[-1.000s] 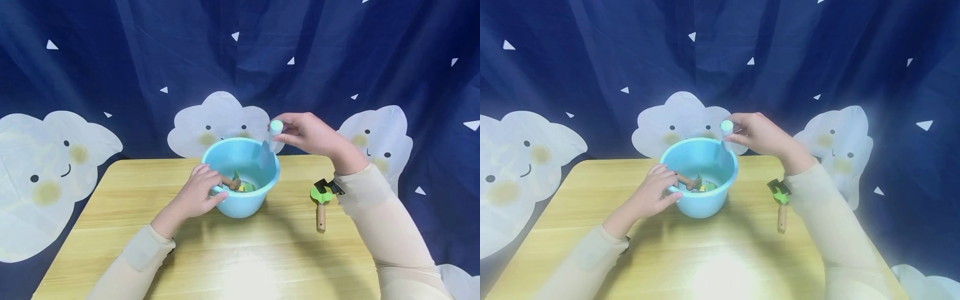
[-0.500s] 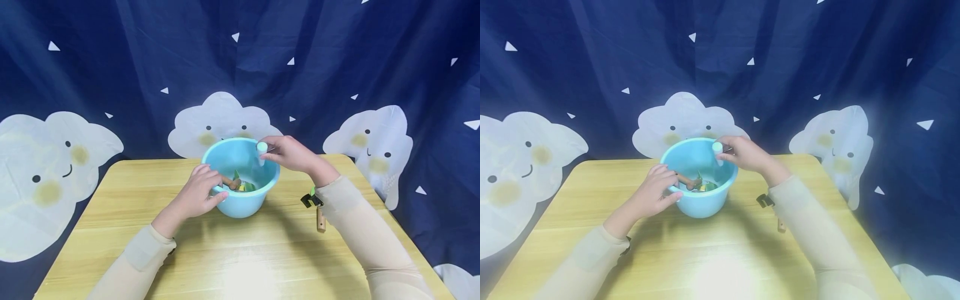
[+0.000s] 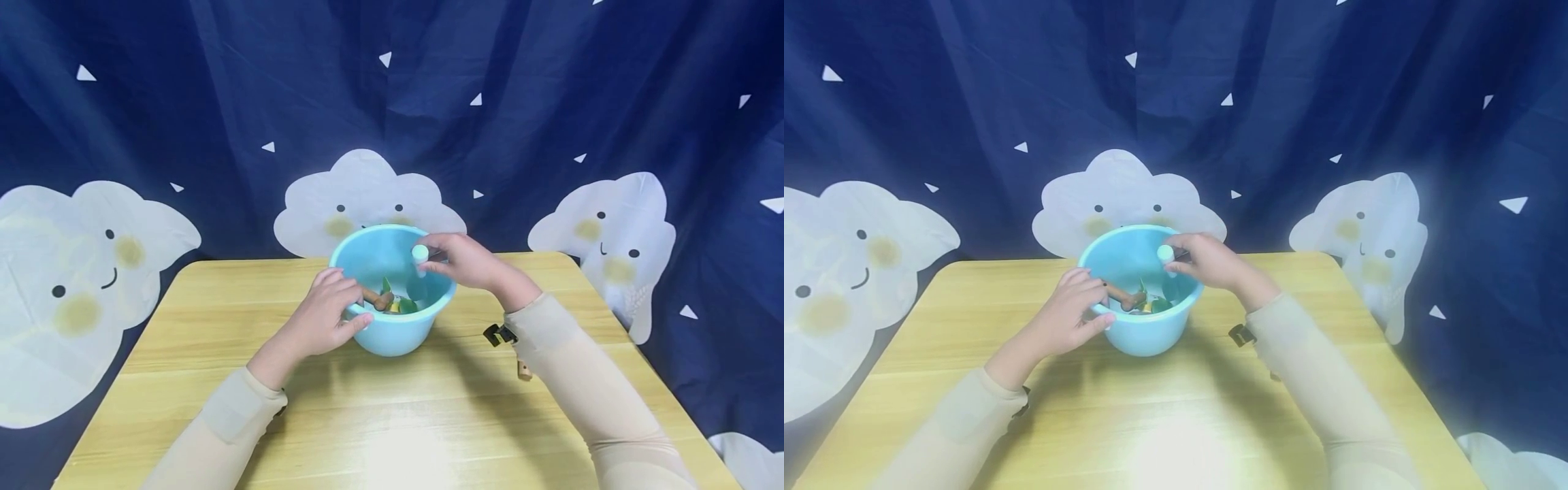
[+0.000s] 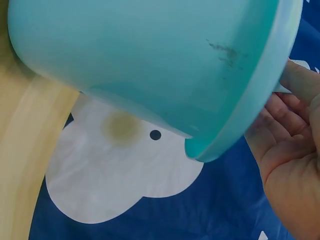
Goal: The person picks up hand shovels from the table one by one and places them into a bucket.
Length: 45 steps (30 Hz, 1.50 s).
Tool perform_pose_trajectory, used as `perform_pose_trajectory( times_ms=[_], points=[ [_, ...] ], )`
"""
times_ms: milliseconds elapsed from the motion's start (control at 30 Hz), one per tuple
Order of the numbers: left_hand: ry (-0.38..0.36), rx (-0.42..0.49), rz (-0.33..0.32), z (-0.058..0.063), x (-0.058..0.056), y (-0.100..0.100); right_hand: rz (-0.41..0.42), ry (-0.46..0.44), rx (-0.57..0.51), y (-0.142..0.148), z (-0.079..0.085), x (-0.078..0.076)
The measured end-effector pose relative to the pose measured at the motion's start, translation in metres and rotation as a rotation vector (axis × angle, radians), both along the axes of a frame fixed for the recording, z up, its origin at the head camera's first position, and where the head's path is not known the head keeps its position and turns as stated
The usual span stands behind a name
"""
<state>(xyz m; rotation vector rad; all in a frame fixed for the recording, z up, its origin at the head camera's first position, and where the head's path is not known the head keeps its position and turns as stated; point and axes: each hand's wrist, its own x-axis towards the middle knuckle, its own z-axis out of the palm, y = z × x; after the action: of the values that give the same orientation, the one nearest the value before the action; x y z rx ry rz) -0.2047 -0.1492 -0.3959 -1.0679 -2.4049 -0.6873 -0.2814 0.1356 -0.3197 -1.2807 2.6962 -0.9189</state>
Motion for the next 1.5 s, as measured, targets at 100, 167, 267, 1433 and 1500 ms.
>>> perform_pose_trajectory(
  times_ms=[100,167,267,1433,1500],
  points=[
    [-0.003,0.003,0.0,0.0,0.0,0.0,0.012,0.024,0.017,-0.002,-0.002,0.0],
    [-0.002,0.002,0.001,0.0,0.0,0.0,0.015,0.036,0.028,-0.004,-0.003,0.0],
    [-0.003,0.004,0.003,-0.001,0.0,0.0,0.014,0.044,0.049,-0.005,-0.006,0.0],
    [0.007,0.026,-0.021,-0.001,-0.001,0.0,0.164,-0.059,0.122,-0.015,-0.018,-0.006],
    [0.007,0.026,-0.021,-0.001,0.0,0.0,0.172,-0.058,0.135,-0.016,-0.017,-0.007]
  ],
)
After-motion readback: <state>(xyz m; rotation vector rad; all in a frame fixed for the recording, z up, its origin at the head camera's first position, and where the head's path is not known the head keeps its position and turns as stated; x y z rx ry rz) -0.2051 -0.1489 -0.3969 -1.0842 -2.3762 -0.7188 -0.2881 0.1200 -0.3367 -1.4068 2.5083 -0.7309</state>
